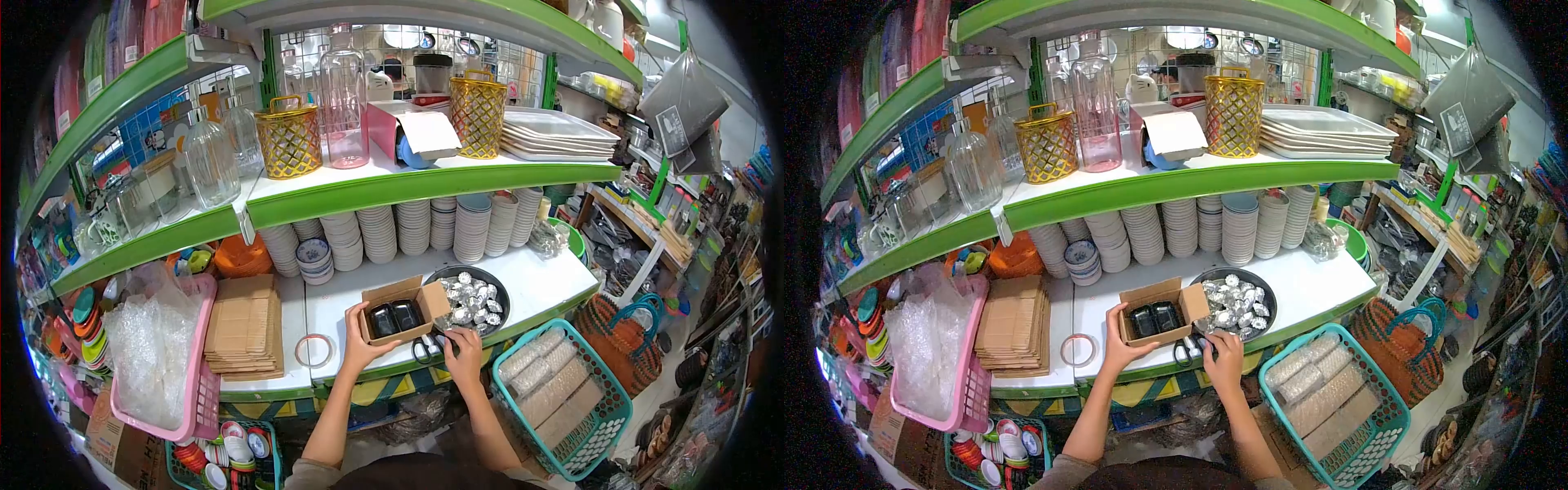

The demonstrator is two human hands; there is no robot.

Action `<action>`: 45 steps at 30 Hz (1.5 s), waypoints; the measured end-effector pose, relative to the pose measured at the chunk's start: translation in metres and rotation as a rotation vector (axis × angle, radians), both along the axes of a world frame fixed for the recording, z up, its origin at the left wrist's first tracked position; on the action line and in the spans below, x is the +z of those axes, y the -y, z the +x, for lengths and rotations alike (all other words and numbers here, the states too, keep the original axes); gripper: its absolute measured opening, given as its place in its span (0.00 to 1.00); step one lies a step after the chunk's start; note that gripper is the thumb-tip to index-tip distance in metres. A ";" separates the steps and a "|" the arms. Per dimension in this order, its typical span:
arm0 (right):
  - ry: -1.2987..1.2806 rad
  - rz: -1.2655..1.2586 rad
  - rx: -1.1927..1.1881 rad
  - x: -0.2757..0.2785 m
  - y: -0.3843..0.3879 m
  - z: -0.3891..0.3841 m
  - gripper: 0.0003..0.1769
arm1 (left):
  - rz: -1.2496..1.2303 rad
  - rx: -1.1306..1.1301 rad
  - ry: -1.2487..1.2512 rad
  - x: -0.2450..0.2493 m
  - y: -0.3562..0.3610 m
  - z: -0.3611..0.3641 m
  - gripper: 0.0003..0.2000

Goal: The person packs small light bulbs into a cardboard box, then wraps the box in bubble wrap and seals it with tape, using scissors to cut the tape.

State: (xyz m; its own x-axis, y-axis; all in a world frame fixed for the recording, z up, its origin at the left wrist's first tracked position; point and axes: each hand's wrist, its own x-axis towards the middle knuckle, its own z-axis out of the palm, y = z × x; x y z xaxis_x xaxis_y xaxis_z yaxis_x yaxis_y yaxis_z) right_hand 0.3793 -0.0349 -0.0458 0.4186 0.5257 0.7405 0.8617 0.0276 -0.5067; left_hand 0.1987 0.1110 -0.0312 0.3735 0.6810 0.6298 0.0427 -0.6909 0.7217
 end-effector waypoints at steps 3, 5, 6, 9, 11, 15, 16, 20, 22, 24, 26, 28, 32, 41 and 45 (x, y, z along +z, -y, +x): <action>-0.045 -0.007 0.025 0.001 -0.002 0.007 0.06 | 0.006 0.005 -0.001 -0.001 0.000 0.000 0.48; -0.084 -0.019 0.045 0.001 -0.005 0.017 0.06 | 0.006 0.008 0.002 -0.002 0.000 0.000 0.48; -0.115 -0.042 0.031 0.004 -0.008 0.022 0.06 | 0.004 0.014 -0.003 -0.002 0.000 0.000 0.48; -0.124 -0.097 0.017 0.015 -0.013 0.036 0.07 | 0.003 0.030 -0.013 -0.001 0.001 0.000 0.49; -0.076 -0.113 0.008 0.017 -0.020 0.046 0.09 | 0.009 0.034 -0.020 0.000 0.002 0.000 0.49; -0.024 -0.176 0.029 0.015 -0.030 0.062 0.12 | 0.028 0.039 -0.030 -0.001 0.001 -0.001 0.49; 0.005 -0.226 0.069 0.022 -0.029 0.062 0.13 | 0.024 0.040 -0.031 -0.001 0.001 -0.001 0.49; 0.051 -0.256 0.133 0.019 -0.034 0.071 0.13 | 0.005 0.035 -0.034 -0.002 0.001 -0.001 0.50; 0.053 -0.274 0.130 0.025 -0.035 0.071 0.13 | 0.018 0.021 -0.026 -0.002 0.001 -0.001 0.50; 0.055 -0.293 0.125 0.031 -0.035 0.072 0.13 | 0.023 0.023 -0.027 -0.002 0.000 -0.001 0.50; -0.060 -0.391 0.115 0.036 -0.034 0.071 0.12 | 0.026 0.023 -0.028 -0.002 0.001 -0.001 0.50; -0.080 -0.307 0.122 0.031 -0.035 0.072 0.11 | 0.028 0.025 -0.028 0.000 0.002 -0.001 0.50; -0.071 -0.217 0.109 0.024 -0.037 0.077 0.09 | 0.030 0.023 -0.026 0.002 0.003 -0.002 0.50; -0.132 -0.354 0.117 0.019 -0.033 0.087 0.07 | 0.033 0.022 -0.019 0.001 0.002 -0.002 0.49; -0.190 -0.310 0.091 0.026 -0.028 0.085 0.06 | 0.039 0.017 -0.012 0.001 0.001 -0.002 0.49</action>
